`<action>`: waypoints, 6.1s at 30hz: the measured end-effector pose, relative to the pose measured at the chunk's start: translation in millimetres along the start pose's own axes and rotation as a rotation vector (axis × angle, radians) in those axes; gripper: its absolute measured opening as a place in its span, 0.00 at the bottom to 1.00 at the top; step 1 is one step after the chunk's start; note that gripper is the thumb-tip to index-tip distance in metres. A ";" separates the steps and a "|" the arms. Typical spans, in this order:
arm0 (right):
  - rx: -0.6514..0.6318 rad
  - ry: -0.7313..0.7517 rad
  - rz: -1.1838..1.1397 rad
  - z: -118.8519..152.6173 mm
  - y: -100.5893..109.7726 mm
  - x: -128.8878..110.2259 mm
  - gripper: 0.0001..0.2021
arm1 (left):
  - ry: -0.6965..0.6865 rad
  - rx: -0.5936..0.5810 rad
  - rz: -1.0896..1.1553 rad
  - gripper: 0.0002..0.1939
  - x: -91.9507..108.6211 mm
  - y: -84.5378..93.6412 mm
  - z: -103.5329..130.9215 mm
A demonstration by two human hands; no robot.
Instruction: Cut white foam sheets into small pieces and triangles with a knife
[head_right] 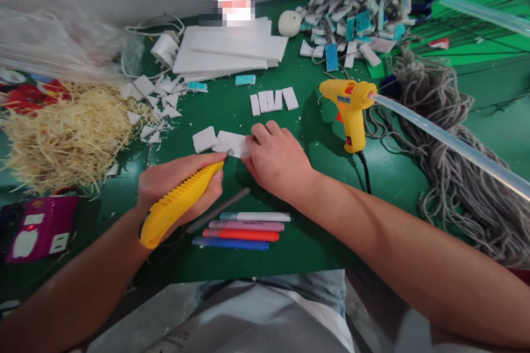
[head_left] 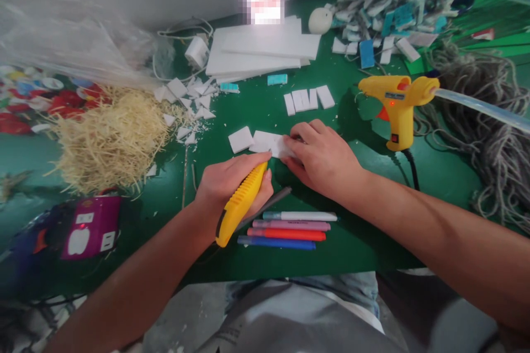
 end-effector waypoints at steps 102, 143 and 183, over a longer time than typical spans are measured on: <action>0.370 0.386 -0.462 28.5 39.9 13.6 0.25 | 0.016 0.095 0.231 0.36 -37.0 -0.5 7.2; 0.240 0.491 -0.501 26.8 34.1 5.7 0.40 | -0.030 -0.049 0.189 0.22 -32.6 -12.2 4.3; 0.350 0.023 0.124 31.3 51.6 14.5 0.19 | -0.012 0.136 0.177 0.24 -15.7 15.1 9.4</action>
Point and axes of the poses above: each hand's wrist, its own z-axis away from the middle knuckle, its own y-axis out of the back of the hand, x = y × z, the point moved 10 cm from there along -z, towards the middle knuckle, and after that the axes turned 11 degrees about -x, right-handed, at the moved point
